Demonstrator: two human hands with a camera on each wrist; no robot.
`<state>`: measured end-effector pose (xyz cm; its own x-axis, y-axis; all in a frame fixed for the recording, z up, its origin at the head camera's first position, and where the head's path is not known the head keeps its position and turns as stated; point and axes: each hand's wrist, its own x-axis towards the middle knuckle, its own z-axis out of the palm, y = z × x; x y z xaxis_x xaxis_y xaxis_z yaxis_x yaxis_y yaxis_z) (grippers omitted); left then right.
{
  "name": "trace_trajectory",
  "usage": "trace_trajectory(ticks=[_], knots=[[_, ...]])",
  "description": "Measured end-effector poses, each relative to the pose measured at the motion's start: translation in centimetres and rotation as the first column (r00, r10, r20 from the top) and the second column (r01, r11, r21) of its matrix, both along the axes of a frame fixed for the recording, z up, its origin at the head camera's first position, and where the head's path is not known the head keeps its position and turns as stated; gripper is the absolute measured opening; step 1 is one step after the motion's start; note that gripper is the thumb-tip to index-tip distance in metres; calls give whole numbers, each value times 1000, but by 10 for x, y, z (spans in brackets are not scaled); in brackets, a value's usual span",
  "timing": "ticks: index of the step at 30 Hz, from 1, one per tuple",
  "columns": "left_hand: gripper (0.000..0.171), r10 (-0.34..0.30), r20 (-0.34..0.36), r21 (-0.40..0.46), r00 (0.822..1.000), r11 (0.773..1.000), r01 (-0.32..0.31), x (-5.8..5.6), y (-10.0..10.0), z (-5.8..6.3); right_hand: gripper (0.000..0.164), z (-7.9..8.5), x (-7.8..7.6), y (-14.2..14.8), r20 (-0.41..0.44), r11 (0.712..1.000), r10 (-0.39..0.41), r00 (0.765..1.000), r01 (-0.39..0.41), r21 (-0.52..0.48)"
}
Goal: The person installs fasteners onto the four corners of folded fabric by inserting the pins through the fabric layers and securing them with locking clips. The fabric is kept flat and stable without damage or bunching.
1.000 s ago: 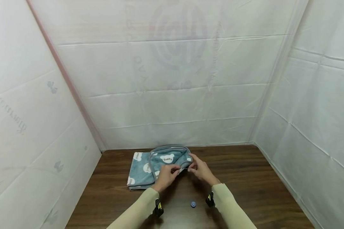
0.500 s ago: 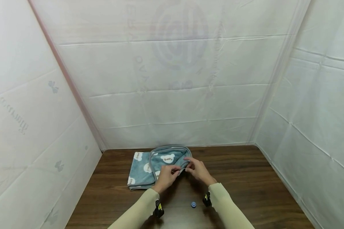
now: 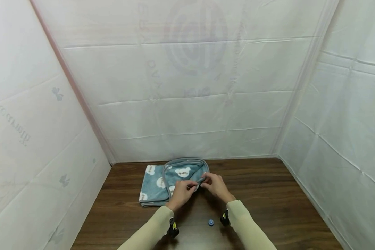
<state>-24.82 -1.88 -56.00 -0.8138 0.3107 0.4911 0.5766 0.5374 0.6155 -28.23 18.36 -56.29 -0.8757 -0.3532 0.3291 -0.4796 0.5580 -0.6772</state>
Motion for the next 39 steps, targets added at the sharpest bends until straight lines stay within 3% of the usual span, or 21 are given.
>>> trace_trajectory(ticks=[5, 17, 23, 30, 39], knots=[[11, 2, 47, 6, 999, 1000, -2, 1, 0, 2, 21, 0, 2, -2, 6, 999, 17, 1000, -17, -31], [12, 4, 69, 39, 998, 999, -7, 0, -2, -4, 14, 1, 3, -9, 31, 1000, 6, 1000, -5, -9], [29, 38, 70, 47, 997, 998, -41, -1, -3, -4, 15, 0, 4, -10, 35, 1000, -8, 999, 8, -18], [15, 37, 120, 57, 992, 997, -44, -2, 0, -2, 19, -1, 7, -13, 16, 999, -14, 1000, 15, -50], [15, 41, 112, 41, 993, 998, -46, 0, 0, -1, 22, -1, 8, -16, -22, 998, -25, 999, 24, -59]])
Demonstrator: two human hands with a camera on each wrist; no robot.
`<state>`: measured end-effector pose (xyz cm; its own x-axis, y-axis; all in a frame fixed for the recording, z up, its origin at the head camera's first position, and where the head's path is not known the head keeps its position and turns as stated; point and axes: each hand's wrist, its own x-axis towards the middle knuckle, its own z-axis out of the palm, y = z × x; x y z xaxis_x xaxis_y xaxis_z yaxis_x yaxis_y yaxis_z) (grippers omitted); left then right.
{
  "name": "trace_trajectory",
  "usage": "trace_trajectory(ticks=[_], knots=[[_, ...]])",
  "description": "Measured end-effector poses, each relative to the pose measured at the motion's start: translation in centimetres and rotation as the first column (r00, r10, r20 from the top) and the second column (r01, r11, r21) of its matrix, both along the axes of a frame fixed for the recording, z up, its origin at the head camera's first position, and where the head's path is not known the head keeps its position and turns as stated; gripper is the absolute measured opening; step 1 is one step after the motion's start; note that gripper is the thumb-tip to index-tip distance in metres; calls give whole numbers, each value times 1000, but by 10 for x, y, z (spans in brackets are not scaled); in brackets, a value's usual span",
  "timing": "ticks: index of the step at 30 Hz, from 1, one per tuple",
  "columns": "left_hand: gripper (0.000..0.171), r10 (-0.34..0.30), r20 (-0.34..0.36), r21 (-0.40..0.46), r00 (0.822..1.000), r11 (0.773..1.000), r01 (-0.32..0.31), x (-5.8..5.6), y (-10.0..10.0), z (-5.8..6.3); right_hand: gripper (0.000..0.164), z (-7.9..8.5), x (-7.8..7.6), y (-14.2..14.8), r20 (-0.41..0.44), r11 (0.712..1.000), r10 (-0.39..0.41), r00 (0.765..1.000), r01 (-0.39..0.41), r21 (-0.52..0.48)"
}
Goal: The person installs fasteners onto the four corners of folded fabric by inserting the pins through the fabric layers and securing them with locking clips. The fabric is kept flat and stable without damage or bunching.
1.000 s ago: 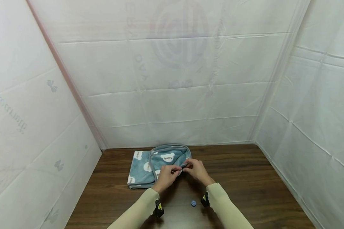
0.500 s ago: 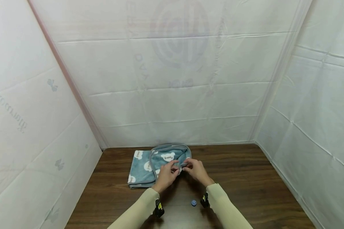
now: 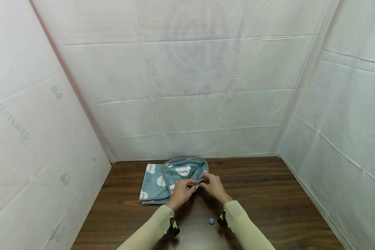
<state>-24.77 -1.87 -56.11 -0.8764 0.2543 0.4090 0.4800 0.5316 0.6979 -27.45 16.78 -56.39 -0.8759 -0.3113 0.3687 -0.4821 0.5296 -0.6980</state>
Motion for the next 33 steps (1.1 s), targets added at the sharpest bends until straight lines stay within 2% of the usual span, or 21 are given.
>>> trace_trajectory(ticks=[4, 9, 11, 13, 16, 20, 23, 26, 29, 33], knots=[[18, -23, -22, 18, 999, 1000, 24, 4, -1, 1, 20, 0, 0, 0, -2, 1000, -12, 1000, 12, 4], [20, -57, -97, 4, 994, 998, 58, 12, -1, -1, 20, -1, 0, 3, -28, 999, -35, 999, 36, 37], [16, -102, -120, -36, 988, 995, 98, 17, 1, -2, 21, -2, -1, 5, -44, 998, -40, 998, 42, 46], [13, -177, -116, -87, 977, 982, 167, 23, 3, -2, 21, -2, -2, 6, -46, 998, -45, 998, 48, 50], [11, -289, -86, -196, 953, 943, 268, 31, 9, -5, 20, -2, -2, 7, -32, 998, -48, 998, 49, 50], [17, -412, -26, -331, 911, 864, 381, 37, 15, -10, 19, -2, -2, 8, -16, 997, -49, 999, 50, 50], [24, -476, 27, -377, 879, 810, 450, 40, 19, -12, 19, -3, -3, 10, -24, 998, -46, 999, 47, 43], [27, -504, 72, -407, 860, 773, 487, 43, 22, -14, 19, -4, -3, 11, -28, 998, -44, 999, 45, 39], [28, -514, 91, -445, 853, 745, 496, 46, 24, -15, 19, -5, -3, 12, -24, 998, -46, 999, 47, 40], [29, -514, 120, -469, 849, 725, 505, 49, 29, -19, 20, -5, -3, 13, -10, 997, -53, 999, 54, 48]])
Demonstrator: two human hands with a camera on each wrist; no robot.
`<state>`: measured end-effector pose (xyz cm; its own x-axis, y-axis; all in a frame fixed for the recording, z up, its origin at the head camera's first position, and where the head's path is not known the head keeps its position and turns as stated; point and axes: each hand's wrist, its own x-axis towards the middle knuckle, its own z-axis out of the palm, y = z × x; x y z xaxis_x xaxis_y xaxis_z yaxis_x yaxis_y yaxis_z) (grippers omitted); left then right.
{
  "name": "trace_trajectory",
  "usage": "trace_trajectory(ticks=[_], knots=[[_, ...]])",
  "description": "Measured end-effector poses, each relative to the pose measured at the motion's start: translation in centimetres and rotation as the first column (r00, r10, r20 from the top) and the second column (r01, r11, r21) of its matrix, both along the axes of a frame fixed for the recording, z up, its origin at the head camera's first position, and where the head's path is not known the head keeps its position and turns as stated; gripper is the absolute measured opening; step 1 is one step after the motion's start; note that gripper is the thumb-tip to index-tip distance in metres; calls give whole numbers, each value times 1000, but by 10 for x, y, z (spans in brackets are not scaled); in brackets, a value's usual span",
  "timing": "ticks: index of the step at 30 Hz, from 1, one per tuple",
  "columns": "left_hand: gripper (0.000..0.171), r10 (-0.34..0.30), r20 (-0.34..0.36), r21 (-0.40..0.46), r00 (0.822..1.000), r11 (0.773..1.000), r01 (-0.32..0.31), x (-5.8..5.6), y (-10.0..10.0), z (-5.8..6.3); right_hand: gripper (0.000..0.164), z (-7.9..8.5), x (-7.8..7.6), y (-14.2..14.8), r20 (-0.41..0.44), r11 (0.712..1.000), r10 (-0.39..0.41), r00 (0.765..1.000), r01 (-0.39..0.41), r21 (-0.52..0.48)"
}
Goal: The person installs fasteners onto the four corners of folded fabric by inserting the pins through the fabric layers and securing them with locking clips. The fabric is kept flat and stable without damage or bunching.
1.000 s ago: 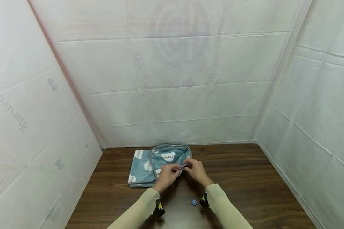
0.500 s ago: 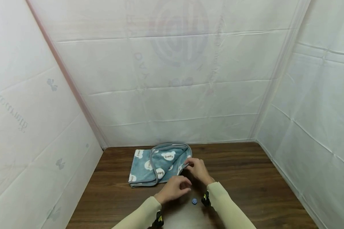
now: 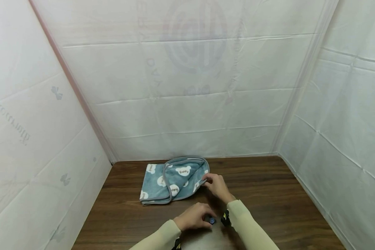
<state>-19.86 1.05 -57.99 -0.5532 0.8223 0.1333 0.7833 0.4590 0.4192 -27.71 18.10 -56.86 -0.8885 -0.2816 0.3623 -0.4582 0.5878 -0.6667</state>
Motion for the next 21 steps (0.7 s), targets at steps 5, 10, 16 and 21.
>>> trace_trajectory(ticks=[5, 10, 16, 21], knots=[[28, 5, -4, -42, 1000, 999, -5, 4, 5, -4, 18, 1, 1, 1, 9, 1000, 3, 1000, -3, 8], [21, 15, -19, -69, 1000, 997, -16, 8, 8, -6, 19, 1, 2, 1, 9, 1000, 11, 1000, -11, 7], [12, 38, -18, -78, 999, 996, -39, 10, 8, -9, 20, -1, 1, 2, 9, 1000, 6, 1000, -6, 14], [10, 31, -35, -71, 999, 997, -33, 10, 8, -9, 20, -1, 1, 1, 18, 1000, -2, 1000, 2, 9]])
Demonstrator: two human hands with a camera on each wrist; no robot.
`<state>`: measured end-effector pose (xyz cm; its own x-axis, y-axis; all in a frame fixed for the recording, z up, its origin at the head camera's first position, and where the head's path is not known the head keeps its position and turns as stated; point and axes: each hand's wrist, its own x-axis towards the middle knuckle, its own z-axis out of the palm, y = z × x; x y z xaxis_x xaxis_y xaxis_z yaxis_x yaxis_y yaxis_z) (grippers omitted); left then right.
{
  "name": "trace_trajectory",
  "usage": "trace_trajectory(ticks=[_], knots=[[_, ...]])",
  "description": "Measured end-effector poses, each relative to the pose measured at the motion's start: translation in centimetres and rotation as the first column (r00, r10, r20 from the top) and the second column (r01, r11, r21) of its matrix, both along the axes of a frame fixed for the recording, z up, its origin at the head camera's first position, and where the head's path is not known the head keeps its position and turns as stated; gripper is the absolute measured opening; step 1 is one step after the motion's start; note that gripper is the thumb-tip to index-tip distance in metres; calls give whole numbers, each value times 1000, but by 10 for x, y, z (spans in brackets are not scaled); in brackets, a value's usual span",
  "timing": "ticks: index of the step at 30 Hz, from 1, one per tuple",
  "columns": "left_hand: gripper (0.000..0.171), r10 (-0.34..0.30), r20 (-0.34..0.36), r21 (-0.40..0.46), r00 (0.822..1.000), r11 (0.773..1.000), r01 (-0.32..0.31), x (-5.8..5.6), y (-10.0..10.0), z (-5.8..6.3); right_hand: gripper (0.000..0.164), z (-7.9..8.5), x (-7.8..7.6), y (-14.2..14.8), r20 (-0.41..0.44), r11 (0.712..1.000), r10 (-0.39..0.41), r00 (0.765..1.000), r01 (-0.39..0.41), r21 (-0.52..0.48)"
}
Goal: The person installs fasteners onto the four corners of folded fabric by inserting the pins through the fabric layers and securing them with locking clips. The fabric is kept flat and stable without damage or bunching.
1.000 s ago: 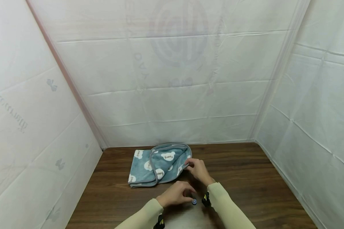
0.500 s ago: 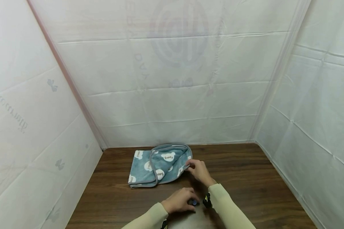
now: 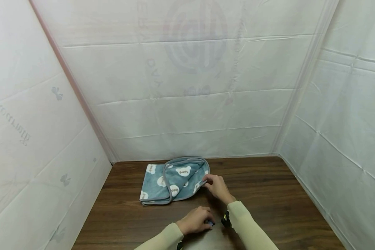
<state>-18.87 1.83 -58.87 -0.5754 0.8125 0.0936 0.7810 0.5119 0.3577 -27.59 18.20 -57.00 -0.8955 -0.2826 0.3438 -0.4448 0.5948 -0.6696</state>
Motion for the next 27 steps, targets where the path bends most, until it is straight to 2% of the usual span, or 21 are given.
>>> trace_trajectory(ticks=[4, 8, 16, 19, 22, 27], knots=[[10, 7, 17, 24, 1000, 1000, -7, -2, -2, 1, 19, 0, 0, -1, 6, 1000, -2, 1000, 2, 2], [15, 52, 10, 100, 999, 994, -53, -6, -9, 4, 18, 0, -1, -2, 3, 1000, 3, 1000, -3, 10], [16, 158, 7, 291, 987, 944, -153, -16, -30, 13, 19, -1, 0, -3, -34, 1000, 12, 999, -12, 10], [14, 208, -18, 364, 978, 912, -187, -20, -37, 15, 20, -1, 1, -4, -38, 1000, 6, 999, -6, 10], [16, 279, -34, 439, 960, 867, -236, -23, -43, 17, 20, -1, 1, -6, -49, 1000, 1, 999, -1, 12], [19, 392, 26, 516, 919, 783, -348, -31, -53, 20, 19, 1, 2, -8, -47, 1000, 2, 999, -1, 17]])
